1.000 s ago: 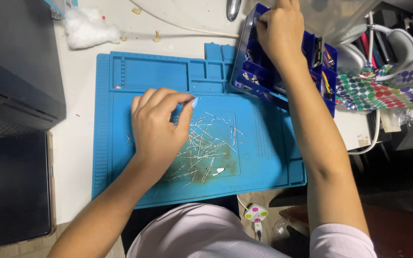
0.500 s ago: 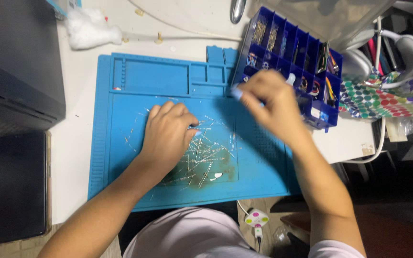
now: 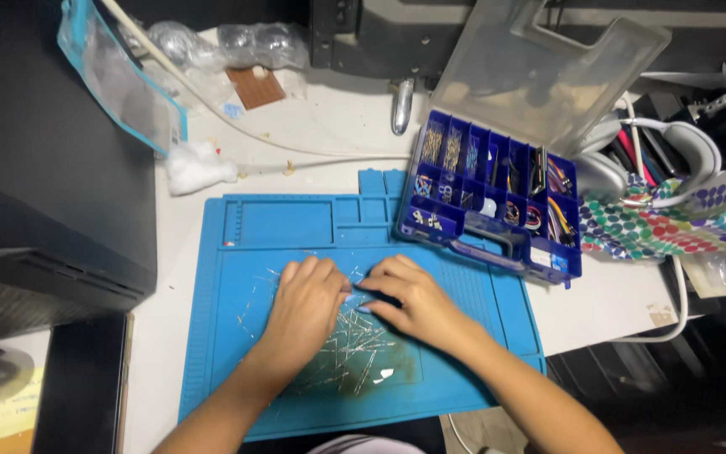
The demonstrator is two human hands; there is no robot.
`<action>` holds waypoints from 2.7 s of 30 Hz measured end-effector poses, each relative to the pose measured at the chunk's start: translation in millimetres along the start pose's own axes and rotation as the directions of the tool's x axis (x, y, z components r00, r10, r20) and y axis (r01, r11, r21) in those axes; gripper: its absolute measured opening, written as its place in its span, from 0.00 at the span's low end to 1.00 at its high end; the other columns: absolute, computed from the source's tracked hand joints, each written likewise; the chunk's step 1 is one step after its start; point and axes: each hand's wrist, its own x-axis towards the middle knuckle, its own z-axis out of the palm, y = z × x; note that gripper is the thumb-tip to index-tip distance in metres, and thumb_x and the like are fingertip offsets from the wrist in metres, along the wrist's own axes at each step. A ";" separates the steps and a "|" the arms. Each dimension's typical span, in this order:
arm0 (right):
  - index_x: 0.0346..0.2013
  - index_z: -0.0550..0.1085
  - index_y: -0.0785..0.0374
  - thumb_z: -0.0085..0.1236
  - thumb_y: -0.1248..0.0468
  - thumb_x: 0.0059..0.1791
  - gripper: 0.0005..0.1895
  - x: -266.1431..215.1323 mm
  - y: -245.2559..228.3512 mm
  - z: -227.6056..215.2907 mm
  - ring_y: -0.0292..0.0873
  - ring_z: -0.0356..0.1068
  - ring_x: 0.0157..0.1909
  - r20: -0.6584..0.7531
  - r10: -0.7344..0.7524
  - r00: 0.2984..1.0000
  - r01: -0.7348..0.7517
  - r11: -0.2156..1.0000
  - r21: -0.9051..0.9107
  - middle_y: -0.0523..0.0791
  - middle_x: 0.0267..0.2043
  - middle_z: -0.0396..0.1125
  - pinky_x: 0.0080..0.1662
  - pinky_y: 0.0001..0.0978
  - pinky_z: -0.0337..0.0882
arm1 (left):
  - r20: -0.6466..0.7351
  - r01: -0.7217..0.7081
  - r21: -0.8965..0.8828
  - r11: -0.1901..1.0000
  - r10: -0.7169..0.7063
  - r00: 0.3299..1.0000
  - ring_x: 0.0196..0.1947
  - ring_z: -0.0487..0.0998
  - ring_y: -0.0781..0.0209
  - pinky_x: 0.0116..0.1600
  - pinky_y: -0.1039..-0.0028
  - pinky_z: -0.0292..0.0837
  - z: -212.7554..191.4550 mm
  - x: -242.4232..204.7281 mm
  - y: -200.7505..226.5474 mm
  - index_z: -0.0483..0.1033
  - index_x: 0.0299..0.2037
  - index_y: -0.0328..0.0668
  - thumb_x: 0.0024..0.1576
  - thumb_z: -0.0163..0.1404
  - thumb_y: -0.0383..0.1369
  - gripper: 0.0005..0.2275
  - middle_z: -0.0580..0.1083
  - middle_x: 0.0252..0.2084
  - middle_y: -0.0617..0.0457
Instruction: The person repeatedly picks up small metallic wire pieces from a blue tray, bends or twists them by hand, and places them into a compartmentalized blue organizer. The hands remain in frame throughout, and the workspace includes a phone and various small parts.
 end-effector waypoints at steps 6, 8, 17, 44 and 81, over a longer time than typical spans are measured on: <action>0.39 0.81 0.60 0.66 0.65 0.47 0.06 -3.5 3.4 8.5 0.48 0.73 0.40 -0.053 0.019 0.998 -0.023 0.997 -0.080 0.44 0.36 0.73 0.44 0.42 0.76 | -0.007 0.028 -0.118 0.993 -0.029 1.000 0.42 0.69 0.59 0.50 0.67 0.60 7.0 -1.2 -2.5 0.77 0.38 0.47 0.62 0.50 0.37 0.06 0.70 0.35 0.59; 0.37 0.82 0.58 0.65 0.65 0.48 0.04 -5.2 2.9 6.1 0.47 0.73 0.38 -0.065 0.023 0.998 -0.027 0.997 -0.071 0.43 0.35 0.74 0.42 0.40 0.76 | 0.005 0.040 -0.168 0.985 -0.040 0.999 0.41 0.70 0.59 0.49 0.67 0.60 -1.4 0.2 1.7 0.78 0.38 0.47 0.62 0.50 0.36 0.06 0.71 0.35 0.58; 0.35 0.83 0.59 0.64 0.67 0.48 0.03 -26.0 -25.9 -5.1 0.49 0.74 0.34 -0.307 0.146 0.940 -0.150 0.989 0.012 0.44 0.31 0.75 0.40 0.41 0.76 | -0.107 -0.014 -0.538 0.843 -0.051 0.993 0.41 0.77 0.53 0.48 0.64 0.66 -23.1 2.8 27.6 0.81 0.44 0.46 0.58 0.57 0.35 0.07 0.78 0.37 0.55; 0.30 0.82 0.71 0.65 0.72 0.46 0.03 -52.5 -48.9 10.2 0.41 0.65 0.28 -0.639 0.235 0.733 -0.033 0.950 0.311 0.51 0.27 0.71 0.34 0.33 0.69 | -0.484 -0.304 -0.571 0.762 -0.013 0.875 0.36 0.79 0.51 0.43 0.64 0.71 -40.9 -4.0 44.4 0.82 0.42 0.48 0.57 0.59 0.30 0.05 0.81 0.37 0.58; 0.43 0.84 0.70 0.66 0.76 0.56 0.03 44.9 70.5 -127.8 0.54 0.63 0.39 -0.323 -0.264 0.909 -0.074 0.661 -0.747 0.50 0.40 0.69 0.40 0.43 0.63 | -0.564 -0.162 -0.432 0.887 -0.126 0.816 0.36 0.77 0.61 0.47 0.70 0.62 -60.8 -3.0 38.4 0.83 0.36 0.47 0.59 0.61 0.28 0.02 0.79 0.36 0.57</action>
